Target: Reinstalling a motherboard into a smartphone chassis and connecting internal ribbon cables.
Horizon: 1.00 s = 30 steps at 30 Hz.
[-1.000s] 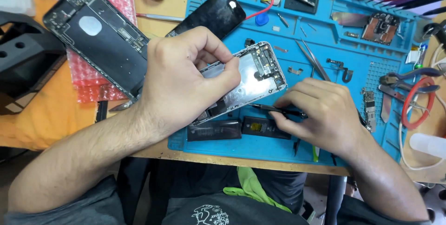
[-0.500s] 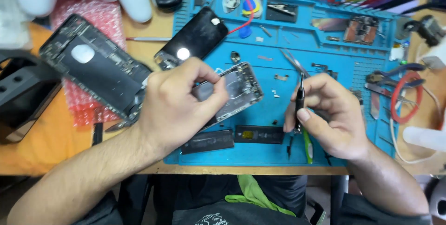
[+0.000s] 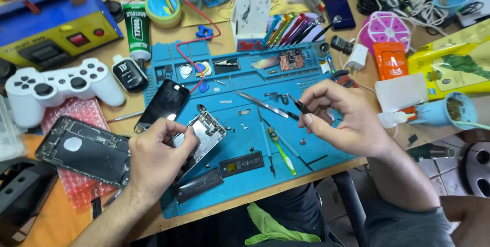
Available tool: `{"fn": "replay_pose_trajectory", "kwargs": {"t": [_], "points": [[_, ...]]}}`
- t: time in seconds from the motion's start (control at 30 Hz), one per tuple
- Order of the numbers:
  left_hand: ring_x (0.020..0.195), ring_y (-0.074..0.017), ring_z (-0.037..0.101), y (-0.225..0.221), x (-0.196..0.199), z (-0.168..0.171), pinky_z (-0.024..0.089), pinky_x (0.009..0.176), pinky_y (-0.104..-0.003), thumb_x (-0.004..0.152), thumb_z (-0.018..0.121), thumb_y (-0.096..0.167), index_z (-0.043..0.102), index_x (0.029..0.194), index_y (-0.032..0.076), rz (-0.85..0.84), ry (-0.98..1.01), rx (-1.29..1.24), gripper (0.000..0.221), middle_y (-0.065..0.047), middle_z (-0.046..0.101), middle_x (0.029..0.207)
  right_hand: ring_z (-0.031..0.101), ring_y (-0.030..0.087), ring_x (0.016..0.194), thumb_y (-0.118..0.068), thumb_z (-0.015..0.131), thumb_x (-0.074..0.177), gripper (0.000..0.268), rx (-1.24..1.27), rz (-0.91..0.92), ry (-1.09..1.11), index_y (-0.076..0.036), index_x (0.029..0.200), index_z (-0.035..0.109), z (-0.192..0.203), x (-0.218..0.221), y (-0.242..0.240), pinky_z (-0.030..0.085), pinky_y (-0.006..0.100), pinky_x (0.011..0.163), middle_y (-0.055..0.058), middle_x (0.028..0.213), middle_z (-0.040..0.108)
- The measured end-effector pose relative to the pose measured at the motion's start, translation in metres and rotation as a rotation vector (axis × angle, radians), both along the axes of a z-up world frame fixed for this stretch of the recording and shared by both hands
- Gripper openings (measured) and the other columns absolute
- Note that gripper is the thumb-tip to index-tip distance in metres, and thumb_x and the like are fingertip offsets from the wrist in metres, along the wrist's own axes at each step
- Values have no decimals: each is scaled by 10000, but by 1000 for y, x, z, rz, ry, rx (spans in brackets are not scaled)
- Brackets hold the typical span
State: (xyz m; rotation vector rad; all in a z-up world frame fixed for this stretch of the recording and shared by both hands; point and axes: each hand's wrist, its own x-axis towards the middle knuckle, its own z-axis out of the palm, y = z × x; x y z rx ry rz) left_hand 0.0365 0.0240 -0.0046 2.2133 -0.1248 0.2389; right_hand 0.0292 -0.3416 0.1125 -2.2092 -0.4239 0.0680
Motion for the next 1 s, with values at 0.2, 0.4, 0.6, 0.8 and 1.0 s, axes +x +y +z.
{"fn": "replay_pose_trajectory", "kwargs": {"t": [0.2, 0.4, 0.6, 0.8, 1.0], "points": [[543, -41, 602, 5, 4, -10, 512, 573, -248, 906, 893, 196, 832, 885, 123, -12, -17, -10, 98, 58, 755, 677, 699, 81, 778, -201, 789, 964, 209, -229, -57, 26, -133, 1149, 720, 30, -4, -36, 544, 267, 677, -35, 894, 757], [470, -59, 691, 3, 4, 1, 533, 529, -217, 932, 887, 249, 845, 897, 126, 29, 105, -27, 134, 37, 774, 628, 799, 141, 931, -272, 763, 1007, 269, -509, -114, 165, -152, 1246, 740, 67, 40, -92, 635, 324, 833, 1, 1055, 848], [581, -57, 658, 8, 5, -15, 548, 624, -261, 891, 922, 272, 860, 886, 134, 56, 120, 16, 151, 36, 783, 688, 796, 230, 1108, -228, 596, 1161, 238, -638, -310, 206, -80, 1347, 605, 57, 126, -144, 544, 473, 983, 29, 1212, 877], [595, -53, 660, 5, 1, -10, 536, 650, -265, 881, 930, 287, 865, 869, 124, 101, 222, 25, 176, 27, 794, 691, 814, 204, 962, -155, 560, 1201, 169, -494, -332, 425, -60, 1340, 568, 4, 194, -178, 598, 388, 837, 103, 1075, 870], [534, -66, 616, -2, -4, -8, 509, 593, -257, 838, 958, 315, 869, 855, 162, 204, 314, 52, 177, 33, 701, 569, 846, 240, 873, -217, 561, 1218, 210, -547, -356, 610, -109, 1398, 562, -30, 237, -194, 594, 420, 777, 61, 914, 848]]}}
